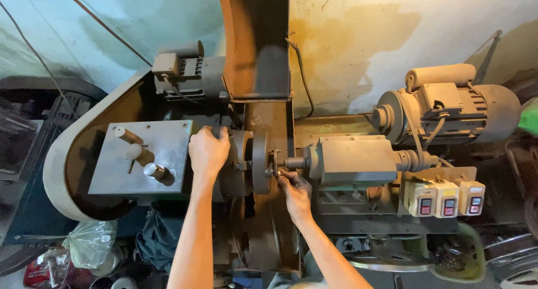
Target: Machining a metal component using a lathe and various manual tools.
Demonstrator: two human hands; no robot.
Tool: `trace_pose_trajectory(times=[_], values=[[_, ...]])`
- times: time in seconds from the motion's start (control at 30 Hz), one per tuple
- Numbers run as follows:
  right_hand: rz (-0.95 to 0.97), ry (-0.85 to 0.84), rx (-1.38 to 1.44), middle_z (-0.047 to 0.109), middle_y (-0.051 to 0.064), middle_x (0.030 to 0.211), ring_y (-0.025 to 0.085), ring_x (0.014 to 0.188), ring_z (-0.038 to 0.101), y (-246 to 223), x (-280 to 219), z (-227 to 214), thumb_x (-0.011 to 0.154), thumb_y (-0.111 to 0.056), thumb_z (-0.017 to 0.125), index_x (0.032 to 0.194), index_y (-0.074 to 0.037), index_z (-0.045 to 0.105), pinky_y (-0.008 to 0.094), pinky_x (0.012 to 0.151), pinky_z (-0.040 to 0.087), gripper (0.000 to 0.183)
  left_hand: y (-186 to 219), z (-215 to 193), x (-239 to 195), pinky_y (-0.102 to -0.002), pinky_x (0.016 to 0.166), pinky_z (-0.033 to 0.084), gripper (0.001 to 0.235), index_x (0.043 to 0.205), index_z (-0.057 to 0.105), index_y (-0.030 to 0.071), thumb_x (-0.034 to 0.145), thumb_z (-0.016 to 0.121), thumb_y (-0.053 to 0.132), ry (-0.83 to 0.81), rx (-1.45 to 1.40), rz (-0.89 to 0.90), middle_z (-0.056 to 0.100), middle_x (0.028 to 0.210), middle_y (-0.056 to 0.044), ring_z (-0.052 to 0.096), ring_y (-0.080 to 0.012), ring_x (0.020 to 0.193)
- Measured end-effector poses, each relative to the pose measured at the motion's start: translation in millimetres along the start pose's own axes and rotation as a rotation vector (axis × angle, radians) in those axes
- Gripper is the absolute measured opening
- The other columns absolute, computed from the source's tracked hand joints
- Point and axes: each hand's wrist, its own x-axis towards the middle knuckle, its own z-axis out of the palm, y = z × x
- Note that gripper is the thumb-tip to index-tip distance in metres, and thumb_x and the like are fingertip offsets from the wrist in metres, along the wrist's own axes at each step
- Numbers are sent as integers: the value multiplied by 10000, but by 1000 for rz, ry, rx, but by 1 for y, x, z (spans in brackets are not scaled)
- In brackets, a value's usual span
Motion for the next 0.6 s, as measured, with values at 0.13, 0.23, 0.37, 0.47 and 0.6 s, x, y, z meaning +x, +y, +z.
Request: trace_pose_trajectory(times=[0.13,0.23,0.37,0.47,0.6], values=[[26,48,36,734,128,780,137,708,626,-7,-9,2,874,3,786,998,-6,820,295,625,557,128,-13,15,9,-566,831,581,498,1159,728,-25,953,615,414,33,4,17,716,964,-324,713,-520,947],[31,72,103,738,111,815,133,738,629,-15,-15,-4,874,-5,784,1036,-16,814,281,660,543,165,-12,13,1,-591,805,576,481,1140,728,-44,949,628,386,86,-26,51,711,929,-347,708,-541,917],[39,124,67,745,100,805,112,708,611,-21,-15,-15,858,-90,835,1029,-25,822,270,596,530,183,4,-10,-37,-652,762,547,408,1125,684,-116,979,623,260,220,-162,168,684,872,-418,686,-597,840],[104,135,124,729,93,784,129,654,620,-34,-20,-5,872,-107,827,1052,-12,807,256,555,519,204,-13,6,-58,-588,668,554,383,1174,680,-62,1000,654,278,448,-218,287,709,853,-346,705,-525,753],[128,151,175,750,90,820,113,672,627,-53,-16,12,867,-96,832,1051,-23,811,247,572,530,199,-44,41,-79,-451,776,595,324,1258,692,-27,1016,709,188,668,-364,389,748,1034,-249,735,-405,904]])
